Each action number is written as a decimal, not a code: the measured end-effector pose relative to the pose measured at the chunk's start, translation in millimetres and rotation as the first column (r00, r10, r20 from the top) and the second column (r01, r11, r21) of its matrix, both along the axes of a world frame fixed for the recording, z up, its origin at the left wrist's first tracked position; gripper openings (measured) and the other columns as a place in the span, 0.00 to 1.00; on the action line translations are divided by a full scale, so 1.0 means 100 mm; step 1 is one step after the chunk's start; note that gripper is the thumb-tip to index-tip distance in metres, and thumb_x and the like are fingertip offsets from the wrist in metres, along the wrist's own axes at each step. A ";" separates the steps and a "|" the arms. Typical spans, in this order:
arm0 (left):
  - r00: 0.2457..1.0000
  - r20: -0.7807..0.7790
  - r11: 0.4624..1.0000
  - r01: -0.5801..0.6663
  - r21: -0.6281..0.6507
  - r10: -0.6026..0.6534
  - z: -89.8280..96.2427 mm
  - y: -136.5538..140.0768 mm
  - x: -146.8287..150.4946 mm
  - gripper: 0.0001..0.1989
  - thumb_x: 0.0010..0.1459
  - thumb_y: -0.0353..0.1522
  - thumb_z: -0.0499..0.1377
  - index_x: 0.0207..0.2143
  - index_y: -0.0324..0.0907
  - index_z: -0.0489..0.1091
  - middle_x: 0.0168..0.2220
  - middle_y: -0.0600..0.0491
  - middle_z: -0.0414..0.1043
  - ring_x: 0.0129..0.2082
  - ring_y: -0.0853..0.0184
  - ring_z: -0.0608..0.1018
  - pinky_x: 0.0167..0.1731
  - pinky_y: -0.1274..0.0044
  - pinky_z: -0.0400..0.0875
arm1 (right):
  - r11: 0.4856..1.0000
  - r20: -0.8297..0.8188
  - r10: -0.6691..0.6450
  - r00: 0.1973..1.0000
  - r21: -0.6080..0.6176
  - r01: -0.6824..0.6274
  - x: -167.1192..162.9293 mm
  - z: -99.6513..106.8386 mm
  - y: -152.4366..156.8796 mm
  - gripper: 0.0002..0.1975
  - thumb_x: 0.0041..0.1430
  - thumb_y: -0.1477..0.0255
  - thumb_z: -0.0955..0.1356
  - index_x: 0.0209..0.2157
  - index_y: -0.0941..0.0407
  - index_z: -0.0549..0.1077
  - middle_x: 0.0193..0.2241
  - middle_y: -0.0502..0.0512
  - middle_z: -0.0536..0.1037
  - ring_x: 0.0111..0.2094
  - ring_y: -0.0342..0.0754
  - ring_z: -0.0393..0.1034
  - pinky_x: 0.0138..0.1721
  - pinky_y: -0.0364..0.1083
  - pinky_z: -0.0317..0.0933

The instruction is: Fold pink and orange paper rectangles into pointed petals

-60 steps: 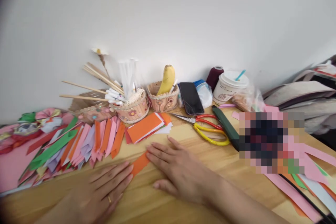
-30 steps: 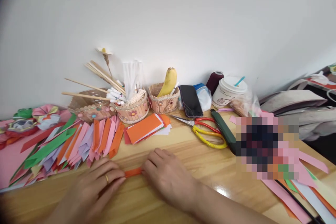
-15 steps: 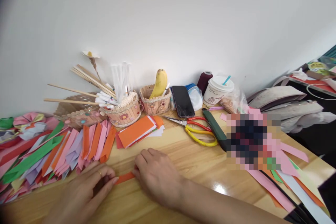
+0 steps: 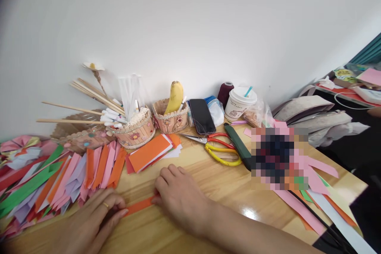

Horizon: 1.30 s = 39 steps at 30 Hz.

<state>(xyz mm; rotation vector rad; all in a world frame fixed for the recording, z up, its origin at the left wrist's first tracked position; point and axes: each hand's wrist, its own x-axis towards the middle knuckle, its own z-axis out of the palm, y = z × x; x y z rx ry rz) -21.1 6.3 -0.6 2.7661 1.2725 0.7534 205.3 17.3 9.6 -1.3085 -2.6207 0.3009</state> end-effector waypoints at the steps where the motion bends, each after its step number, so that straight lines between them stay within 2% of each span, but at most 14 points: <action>1: 1.000 -0.002 1.000 -0.001 -0.013 0.001 0.00 0.00 0.00 0.17 0.66 0.36 0.43 0.27 0.45 0.65 0.26 0.56 0.71 0.26 0.67 0.75 0.26 0.77 0.70 | 1.000 -0.004 0.001 1.000 -0.001 -0.001 0.01 0.01 0.00 0.09 0.57 0.67 0.69 0.32 0.58 0.69 0.33 0.55 0.72 0.35 0.50 0.62 0.37 0.48 0.58; 8: 1.000 0.027 0.994 0.017 -0.105 -0.015 0.00 -0.01 0.00 0.16 0.66 0.39 0.45 0.27 0.45 0.64 0.27 0.56 0.71 0.26 0.67 0.75 0.26 0.78 0.71 | 0.997 -0.063 0.080 0.995 -0.010 -0.081 0.03 0.05 0.00 0.06 0.60 0.69 0.67 0.33 0.57 0.68 0.33 0.52 0.71 0.35 0.47 0.61 0.37 0.45 0.57; 14: 0.995 0.102 1.000 0.013 -0.008 -0.012 0.01 0.00 0.00 0.12 0.63 0.42 0.50 0.33 0.46 0.67 0.28 0.57 0.73 0.27 0.66 0.76 0.26 0.79 0.72 | 0.997 -0.097 0.071 0.993 -0.034 -0.074 0.02 0.05 -0.02 0.03 0.60 0.73 0.67 0.33 0.57 0.68 0.31 0.53 0.72 0.33 0.47 0.61 0.35 0.44 0.57; 18: 0.996 0.085 0.990 0.035 -0.135 -0.024 -0.02 0.02 0.00 0.12 0.62 0.40 0.52 0.28 0.46 0.66 0.27 0.57 0.71 0.27 0.67 0.75 0.27 0.79 0.71 | 0.996 -0.128 0.051 0.990 -0.065 -0.059 0.00 0.07 -0.02 0.01 0.59 0.75 0.67 0.33 0.58 0.68 0.32 0.53 0.72 0.34 0.47 0.62 0.36 0.44 0.57; 23: 0.992 0.122 0.973 0.027 -0.230 0.002 -0.04 0.00 0.03 0.08 0.59 0.33 0.53 0.26 0.44 0.64 0.26 0.56 0.69 0.28 0.66 0.73 0.27 0.77 0.70 | 0.993 -0.198 0.054 0.979 -0.095 -0.074 -0.01 0.12 -0.02 0.01 0.59 0.75 0.67 0.32 0.57 0.69 0.33 0.53 0.71 0.36 0.46 0.62 0.37 0.44 0.58; 26: 0.984 0.169 0.949 -0.001 -0.315 0.057 0.00 -0.03 0.05 0.05 0.59 0.31 0.54 0.29 0.43 0.65 0.27 0.56 0.70 0.26 0.67 0.74 0.25 0.78 0.69 | 0.991 -0.250 0.055 0.967 -0.106 -0.084 -0.02 0.14 -0.03 0.04 0.60 0.77 0.64 0.30 0.57 0.68 0.33 0.54 0.70 0.35 0.46 0.63 0.35 0.43 0.59; 27: 0.975 0.216 0.944 0.013 -0.330 0.062 0.01 -0.03 0.06 0.04 0.60 0.32 0.53 0.32 0.43 0.67 0.28 0.55 0.71 0.27 0.68 0.75 0.26 0.79 0.70 | 0.990 -0.267 0.056 0.962 -0.110 -0.088 -0.02 0.14 -0.04 0.05 0.61 0.77 0.63 0.31 0.58 0.67 0.33 0.54 0.69 0.34 0.46 0.63 0.34 0.43 0.59; 28: 0.964 0.259 0.943 0.039 -0.331 0.051 0.03 -0.04 0.07 0.06 0.61 0.33 0.53 0.37 0.42 0.68 0.29 0.55 0.73 0.28 0.68 0.75 0.27 0.79 0.71 | 0.989 -0.288 0.056 0.956 -0.116 -0.093 -0.03 0.14 -0.05 0.06 0.61 0.77 0.62 0.31 0.58 0.67 0.33 0.55 0.69 0.34 0.45 0.63 0.34 0.42 0.59; 29: 0.957 0.288 0.942 0.066 -0.328 0.033 0.05 -0.04 0.08 0.08 0.62 0.34 0.52 0.37 0.42 0.69 0.29 0.55 0.73 0.28 0.69 0.75 0.28 0.79 0.70 | 0.987 -0.314 0.055 0.948 -0.126 -0.099 -0.04 0.14 -0.05 0.06 0.61 0.77 0.61 0.31 0.58 0.67 0.34 0.56 0.69 0.34 0.45 0.64 0.34 0.42 0.59; 33: 0.945 0.328 0.933 0.130 -0.336 -0.014 0.08 -0.07 0.11 0.17 0.66 0.36 0.49 0.27 0.42 0.72 0.21 0.57 0.69 0.24 0.70 0.71 0.24 0.81 0.64 | 0.961 -0.401 0.019 0.916 -0.244 -0.127 -0.11 0.09 -0.08 0.04 0.62 0.73 0.63 0.35 0.56 0.69 0.35 0.54 0.73 0.34 0.45 0.67 0.34 0.41 0.59; 36: 0.943 0.332 0.908 0.136 -0.396 0.003 0.08 -0.09 0.13 0.18 0.65 0.36 0.51 0.25 0.41 0.73 0.19 0.57 0.68 0.23 0.71 0.69 0.24 0.82 0.61 | 0.942 -0.407 0.005 0.914 -0.305 -0.141 -0.15 0.05 -0.10 0.10 0.65 0.69 0.60 0.36 0.55 0.72 0.30 0.51 0.76 0.30 0.43 0.69 0.31 0.40 0.58; 39: 0.934 0.351 0.872 0.111 -0.477 0.073 0.11 -0.09 0.14 0.15 0.63 0.35 0.54 0.25 0.41 0.74 0.20 0.57 0.67 0.23 0.71 0.69 0.24 0.82 0.60 | 0.949 -0.405 0.003 0.914 -0.286 -0.130 -0.16 0.04 -0.12 0.15 0.67 0.68 0.58 0.32 0.56 0.73 0.26 0.51 0.75 0.26 0.42 0.67 0.28 0.40 0.56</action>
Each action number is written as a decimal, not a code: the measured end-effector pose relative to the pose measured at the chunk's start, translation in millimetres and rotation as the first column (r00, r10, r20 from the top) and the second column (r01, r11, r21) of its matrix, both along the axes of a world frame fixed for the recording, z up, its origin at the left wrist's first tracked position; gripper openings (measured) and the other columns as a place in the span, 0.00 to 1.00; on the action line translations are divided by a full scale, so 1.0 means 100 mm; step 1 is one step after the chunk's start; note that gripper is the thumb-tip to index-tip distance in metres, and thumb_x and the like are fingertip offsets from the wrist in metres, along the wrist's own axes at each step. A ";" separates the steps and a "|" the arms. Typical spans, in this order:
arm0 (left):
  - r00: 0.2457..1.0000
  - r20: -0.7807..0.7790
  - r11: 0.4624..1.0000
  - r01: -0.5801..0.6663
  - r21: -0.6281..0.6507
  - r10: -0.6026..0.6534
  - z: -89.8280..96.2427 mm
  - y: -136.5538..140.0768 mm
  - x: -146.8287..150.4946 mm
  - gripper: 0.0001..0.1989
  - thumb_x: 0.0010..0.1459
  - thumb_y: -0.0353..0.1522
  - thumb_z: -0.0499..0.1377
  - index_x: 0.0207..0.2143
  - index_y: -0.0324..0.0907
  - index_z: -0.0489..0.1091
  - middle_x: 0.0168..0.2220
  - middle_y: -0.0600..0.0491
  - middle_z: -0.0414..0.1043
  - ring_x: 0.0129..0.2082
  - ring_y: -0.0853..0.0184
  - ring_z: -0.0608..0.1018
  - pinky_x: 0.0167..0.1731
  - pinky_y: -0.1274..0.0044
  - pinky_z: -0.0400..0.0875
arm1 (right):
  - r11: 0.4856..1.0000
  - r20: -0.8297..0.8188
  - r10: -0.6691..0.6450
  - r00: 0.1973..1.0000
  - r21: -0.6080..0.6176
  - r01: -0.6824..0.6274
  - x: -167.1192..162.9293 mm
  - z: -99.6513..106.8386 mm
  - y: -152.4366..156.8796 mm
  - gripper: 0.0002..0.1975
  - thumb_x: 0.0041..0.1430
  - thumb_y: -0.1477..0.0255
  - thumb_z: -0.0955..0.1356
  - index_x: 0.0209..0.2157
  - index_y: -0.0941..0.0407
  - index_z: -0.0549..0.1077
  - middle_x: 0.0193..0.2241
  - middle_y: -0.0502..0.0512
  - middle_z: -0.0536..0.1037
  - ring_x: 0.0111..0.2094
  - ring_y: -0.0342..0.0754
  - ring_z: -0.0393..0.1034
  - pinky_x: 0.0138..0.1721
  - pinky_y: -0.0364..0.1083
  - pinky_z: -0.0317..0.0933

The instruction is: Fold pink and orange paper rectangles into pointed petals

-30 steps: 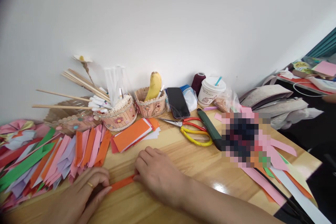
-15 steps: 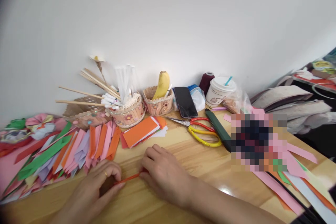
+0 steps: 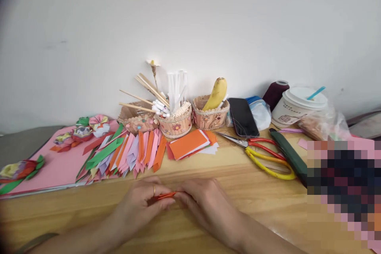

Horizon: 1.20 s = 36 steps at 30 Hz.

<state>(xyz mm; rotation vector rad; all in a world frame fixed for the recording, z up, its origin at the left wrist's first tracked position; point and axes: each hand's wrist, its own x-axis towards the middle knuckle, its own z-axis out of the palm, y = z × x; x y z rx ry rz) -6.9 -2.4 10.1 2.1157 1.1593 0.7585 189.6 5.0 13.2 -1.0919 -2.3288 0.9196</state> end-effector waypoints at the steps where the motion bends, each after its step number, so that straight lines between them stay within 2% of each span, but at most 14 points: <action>1: 1.000 0.012 0.999 -0.009 -0.035 0.010 0.02 0.00 0.00 0.15 0.62 0.35 0.54 0.25 0.41 0.74 0.20 0.57 0.67 0.23 0.71 0.69 0.24 0.82 0.60 | 1.000 -0.001 -0.001 1.000 0.009 0.001 0.00 0.01 0.00 0.16 0.67 0.68 0.58 0.31 0.57 0.73 0.25 0.51 0.74 0.26 0.42 0.66 0.28 0.40 0.55; 5: 0.998 0.066 0.992 0.020 -0.127 -0.012 0.10 0.00 -0.02 0.19 0.63 0.34 0.52 0.21 0.40 0.73 0.19 0.57 0.66 0.23 0.71 0.69 0.26 0.82 0.61 | 0.999 -0.017 0.028 0.999 0.016 -0.028 0.03 0.06 0.01 0.17 0.67 0.69 0.57 0.31 0.58 0.72 0.25 0.52 0.73 0.26 0.42 0.65 0.28 0.40 0.56; 7: 0.996 0.088 0.988 0.047 -0.148 -0.034 0.13 0.01 -0.03 0.19 0.63 0.33 0.50 0.22 0.41 0.74 0.20 0.57 0.67 0.25 0.71 0.70 0.28 0.82 0.62 | 0.999 -0.029 0.051 0.998 0.007 -0.051 0.05 0.09 0.04 0.16 0.67 0.70 0.57 0.32 0.57 0.72 0.26 0.52 0.73 0.26 0.42 0.65 0.29 0.40 0.56; 11: 0.988 0.134 0.981 0.093 -0.169 -0.071 0.14 0.02 -0.05 0.19 0.64 0.32 0.47 0.27 0.42 0.75 0.28 0.56 0.73 0.31 0.70 0.74 0.34 0.81 0.64 | 0.996 -0.048 0.080 0.996 -0.020 -0.081 0.11 0.11 0.10 0.15 0.67 0.69 0.56 0.35 0.57 0.72 0.28 0.52 0.74 0.28 0.43 0.67 0.31 0.40 0.58; 14: 0.989 0.126 0.984 0.097 -0.150 -0.079 0.11 0.02 -0.06 0.18 0.64 0.31 0.47 0.29 0.42 0.74 0.32 0.55 0.76 0.34 0.70 0.76 0.37 0.81 0.64 | 0.994 -0.053 0.086 0.995 -0.069 -0.090 0.16 0.10 0.13 0.17 0.68 0.68 0.55 0.36 0.58 0.72 0.26 0.52 0.74 0.26 0.41 0.66 0.29 0.39 0.58; 21: 0.990 0.129 0.983 -0.041 -0.178 0.064 0.04 -0.02 -0.07 0.14 0.61 0.33 0.53 0.24 0.39 0.72 0.22 0.55 0.73 0.22 0.71 0.73 0.25 0.83 0.63 | 0.994 -0.019 -0.018 1.000 -0.106 0.016 0.24 0.03 0.15 0.20 0.64 0.60 0.60 0.26 0.57 0.72 0.19 0.49 0.71 0.19 0.40 0.61 0.22 0.39 0.54; 25: 0.987 0.159 1.000 0.014 -0.004 -0.014 0.05 0.01 -0.09 0.16 0.63 0.32 0.52 0.24 0.38 0.72 0.22 0.54 0.72 0.23 0.71 0.73 0.26 0.84 0.64 | 0.993 -0.024 -0.002 1.000 -0.118 0.000 0.27 0.03 0.19 0.21 0.65 0.59 0.59 0.27 0.57 0.72 0.20 0.50 0.72 0.21 0.41 0.64 0.23 0.39 0.56; 30: 0.987 0.127 0.981 0.077 0.178 -0.101 0.03 0.04 -0.15 0.14 0.65 0.28 0.48 0.34 0.38 0.72 0.29 0.52 0.76 0.29 0.70 0.76 0.33 0.82 0.67 | 0.981 -0.135 0.107 0.985 -0.148 -0.127 0.34 0.05 0.25 0.16 0.67 0.64 0.58 0.42 0.57 0.72 0.32 0.55 0.78 0.33 0.44 0.73 0.35 0.41 0.64; 31: 0.987 0.121 0.974 0.080 0.210 -0.108 0.02 0.04 -0.16 0.13 0.65 0.28 0.47 0.36 0.38 0.72 0.29 0.53 0.76 0.29 0.70 0.76 0.33 0.81 0.67 | 0.979 -0.153 0.106 0.983 -0.159 -0.130 0.35 0.06 0.26 0.15 0.67 0.65 0.58 0.42 0.56 0.72 0.32 0.55 0.79 0.33 0.44 0.73 0.36 0.41 0.65; 36: 0.987 0.092 0.911 0.084 0.403 -0.132 0.11 0.05 -0.17 0.11 0.65 0.26 0.46 0.40 0.38 0.68 0.27 0.54 0.75 0.26 0.70 0.75 0.30 0.81 0.67 | 0.976 -0.156 0.002 0.988 -0.216 -0.036 0.35 0.18 0.27 0.15 0.63 0.61 0.62 0.31 0.56 0.74 0.24 0.52 0.78 0.25 0.43 0.73 0.27 0.40 0.63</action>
